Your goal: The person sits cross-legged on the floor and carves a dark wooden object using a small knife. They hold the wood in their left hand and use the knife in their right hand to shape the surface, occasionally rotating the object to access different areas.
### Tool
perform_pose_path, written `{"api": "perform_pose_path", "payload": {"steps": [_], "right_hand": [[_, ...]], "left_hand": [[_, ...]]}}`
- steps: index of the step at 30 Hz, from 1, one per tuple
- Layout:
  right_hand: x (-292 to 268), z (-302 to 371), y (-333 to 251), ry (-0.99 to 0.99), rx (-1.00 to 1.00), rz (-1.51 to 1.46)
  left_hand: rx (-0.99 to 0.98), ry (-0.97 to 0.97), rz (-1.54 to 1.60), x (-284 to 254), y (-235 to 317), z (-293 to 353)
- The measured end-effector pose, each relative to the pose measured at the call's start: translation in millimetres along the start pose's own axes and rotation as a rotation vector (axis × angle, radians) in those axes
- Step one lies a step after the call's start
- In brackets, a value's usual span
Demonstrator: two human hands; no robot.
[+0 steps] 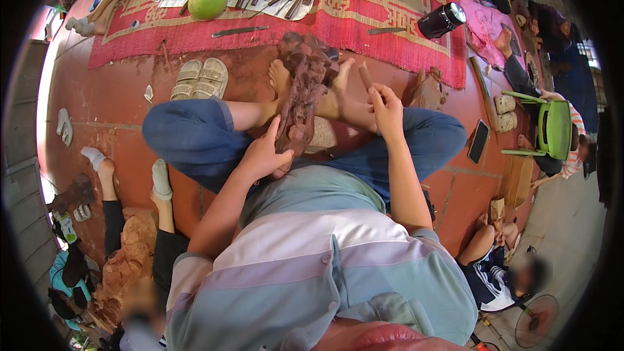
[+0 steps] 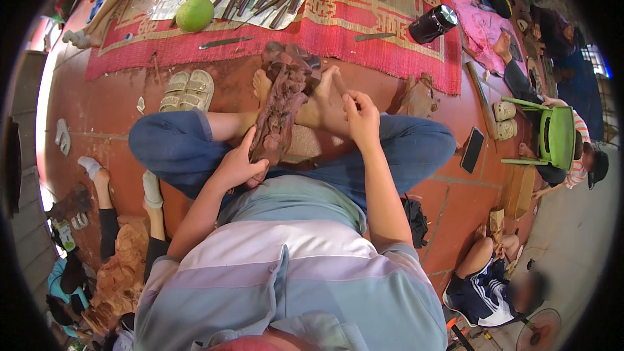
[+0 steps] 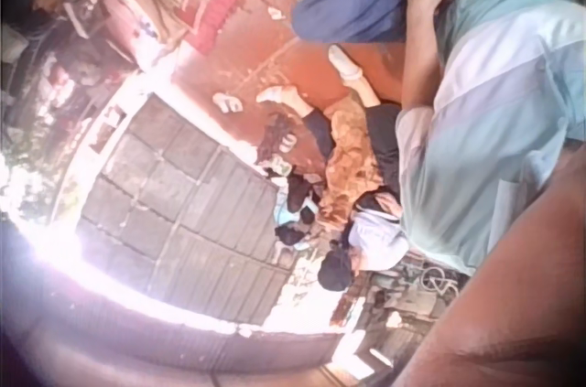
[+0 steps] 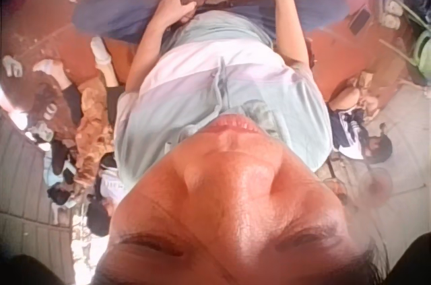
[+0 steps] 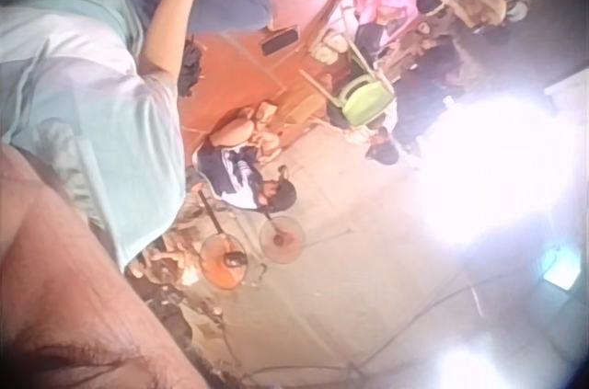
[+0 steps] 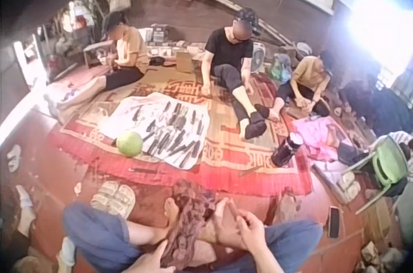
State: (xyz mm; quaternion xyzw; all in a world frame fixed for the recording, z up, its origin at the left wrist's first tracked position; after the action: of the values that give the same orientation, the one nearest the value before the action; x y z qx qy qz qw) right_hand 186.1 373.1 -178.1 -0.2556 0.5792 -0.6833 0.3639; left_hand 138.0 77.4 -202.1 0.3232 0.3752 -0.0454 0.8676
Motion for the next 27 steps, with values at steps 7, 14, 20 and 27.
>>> {"api": "perform_pose_path", "payload": {"steps": [7,14,20,27], "right_hand": [[24,-89,5,-0.053,-0.243,0.224],[125,-121,19,-0.153,-0.336,0.611],[49,-172,74,-0.4,-0.186,0.925],[137,-152,1,-0.435,-0.388,0.672]], "left_hand": [[-0.06,-0.01,0.044,1,-6,-2],[-0.018,0.011,0.107,6,-3,-9],[-0.056,-0.039,0.092,1,2,-10],[-0.051,-0.024,0.128,5,3,-16]]}}
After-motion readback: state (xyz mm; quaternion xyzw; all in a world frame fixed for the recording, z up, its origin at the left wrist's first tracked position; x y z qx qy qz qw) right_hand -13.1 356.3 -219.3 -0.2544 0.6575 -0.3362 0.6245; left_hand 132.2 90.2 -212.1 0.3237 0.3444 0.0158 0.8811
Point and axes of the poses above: each hand's wrist, its own z-axis away from the middle knuckle, its own x-axis out of the palm, y = z × x, the point moved 10 cm from there along -z, towards the middle knuckle, and after that the axes turned 15 degrees about -z, right-handed, at the moved point
